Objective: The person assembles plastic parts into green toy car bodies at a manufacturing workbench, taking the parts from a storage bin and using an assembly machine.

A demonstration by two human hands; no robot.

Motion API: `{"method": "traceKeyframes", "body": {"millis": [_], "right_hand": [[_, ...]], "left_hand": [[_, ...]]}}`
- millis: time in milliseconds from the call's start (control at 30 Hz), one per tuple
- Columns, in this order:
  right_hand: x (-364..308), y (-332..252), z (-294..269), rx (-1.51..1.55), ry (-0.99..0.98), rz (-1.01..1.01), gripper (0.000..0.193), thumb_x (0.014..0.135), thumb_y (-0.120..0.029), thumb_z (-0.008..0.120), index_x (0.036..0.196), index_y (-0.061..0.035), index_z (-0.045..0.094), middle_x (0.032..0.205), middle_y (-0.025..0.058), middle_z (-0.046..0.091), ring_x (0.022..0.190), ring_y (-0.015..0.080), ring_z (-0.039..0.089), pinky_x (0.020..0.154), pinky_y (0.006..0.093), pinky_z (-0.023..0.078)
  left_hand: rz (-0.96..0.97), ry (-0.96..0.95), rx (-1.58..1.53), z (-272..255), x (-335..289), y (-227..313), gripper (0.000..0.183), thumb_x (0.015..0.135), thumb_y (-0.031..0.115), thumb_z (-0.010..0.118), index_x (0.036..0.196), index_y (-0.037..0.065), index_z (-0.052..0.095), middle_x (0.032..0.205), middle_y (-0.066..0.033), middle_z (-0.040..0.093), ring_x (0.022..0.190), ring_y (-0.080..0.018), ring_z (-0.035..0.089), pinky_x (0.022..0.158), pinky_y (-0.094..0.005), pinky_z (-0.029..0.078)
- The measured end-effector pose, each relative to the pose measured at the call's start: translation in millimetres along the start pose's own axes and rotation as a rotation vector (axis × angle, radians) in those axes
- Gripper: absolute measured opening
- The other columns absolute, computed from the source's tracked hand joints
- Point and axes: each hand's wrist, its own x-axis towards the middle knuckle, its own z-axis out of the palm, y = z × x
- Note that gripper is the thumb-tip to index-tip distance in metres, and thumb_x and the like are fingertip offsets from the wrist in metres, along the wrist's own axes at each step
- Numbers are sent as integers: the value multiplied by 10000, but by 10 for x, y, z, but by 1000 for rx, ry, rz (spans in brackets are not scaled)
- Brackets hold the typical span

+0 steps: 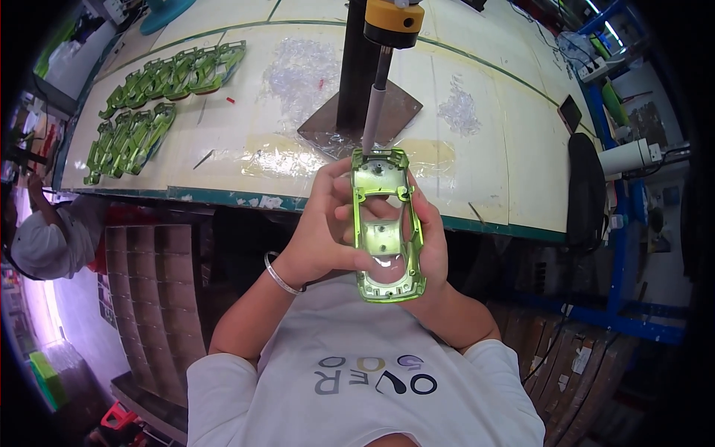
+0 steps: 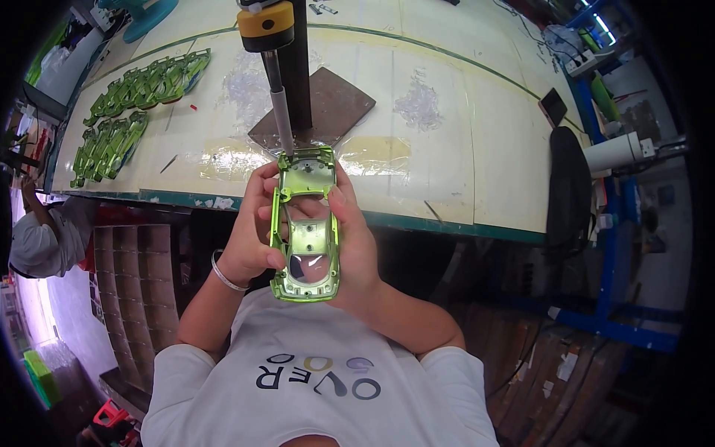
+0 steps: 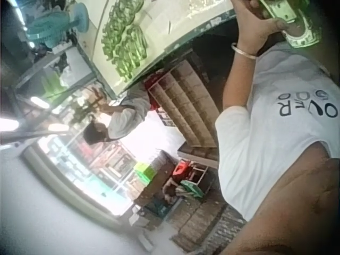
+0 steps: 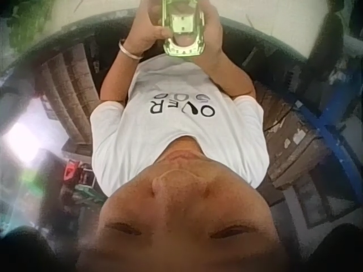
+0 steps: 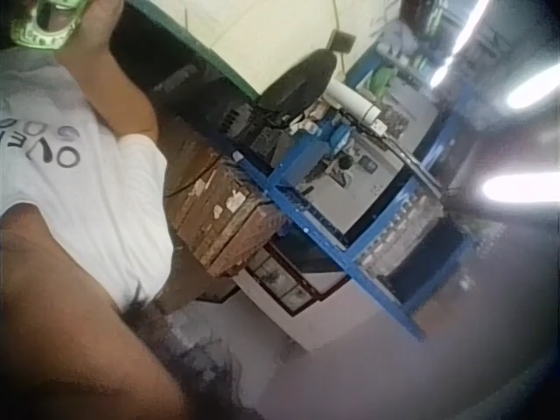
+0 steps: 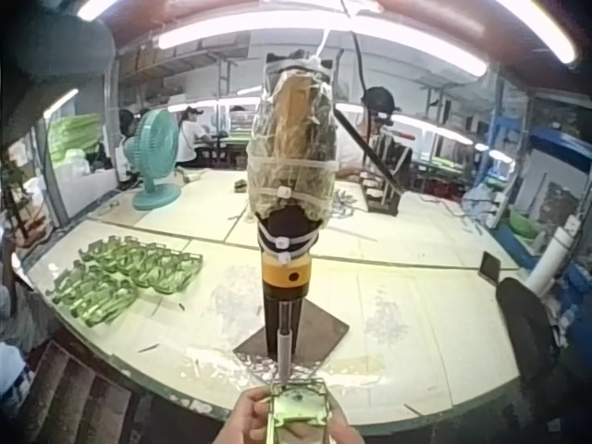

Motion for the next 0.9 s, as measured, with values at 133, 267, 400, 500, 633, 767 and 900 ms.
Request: {"method": "traceKeyframes", "body": {"millis": [133, 267, 400, 500, 633, 767, 900], "right_hand": [[-60, -26, 32, 52, 7, 24, 497, 868, -386, 264, 1241, -58, 292, 1151, 196, 428, 926, 263, 516, 777, 364, 448], [-62, -16, 78, 32, -15, -25, 559, 863, -447, 278, 1248, -41, 280, 1125, 210, 440, 878, 255, 533, 771, 355, 443], [-74, -57, 47, 181, -99, 31, 491, 879, -336, 340, 1277, -135, 134, 1157, 203, 385, 1029, 318, 460, 839, 378, 413], [-80, -60, 51, 223, -87, 55, 490, 880, -353, 332, 1279, -150, 134, 1167, 205, 379, 1035, 317, 457, 847, 383, 412], [-77, -58, 65, 189, -104, 30, 480, 885, -365, 310, 1282, -161, 137, 1176, 202, 376, 1047, 316, 449, 863, 390, 405], [-91, -61, 107, 168, -70, 25, 463, 891, -375, 276, 1284, -170, 140, 1188, 197, 374, 1059, 309, 443, 872, 387, 401], [-114, -88, 128, 143, -16, 78, 512, 883, -427, 259, 1260, -82, 228, 1182, 179, 400, 1058, 266, 451, 874, 340, 392]], "left_hand": [[18, -90, -46, 8, 8, 74, 1066, 433, 235, 824, 1238, 41, 152, 1107, -103, 396, 1021, -190, 449, 856, -314, 407], [10, -86, -50, -4, 14, 67, 1050, 441, 211, 810, 1235, 24, 149, 1095, -99, 402, 1006, -181, 457, 836, -301, 424], [6, -74, -80, 4, 16, 73, 1017, 463, 184, 789, 1230, 9, 145, 1090, -96, 398, 1000, -182, 461, 832, -302, 429], [-21, -80, -103, 31, 11, 118, 1001, 474, 178, 777, 1231, 10, 144, 1092, -93, 392, 1006, -180, 455, 837, -294, 420], [-33, -81, -114, 24, 13, 120, 991, 482, 175, 770, 1231, 10, 143, 1073, -80, 391, 986, -163, 457, 820, -268, 419], [-42, -75, -97, 39, 8, 142, 957, 501, 171, 759, 1224, 7, 154, 1032, -57, 387, 944, -129, 449, 795, -235, 414], [-68, -70, -62, 31, -5, 162, 907, 528, 178, 747, 1209, 1, 175, 995, -40, 377, 892, -96, 431, 775, -207, 399]]}}
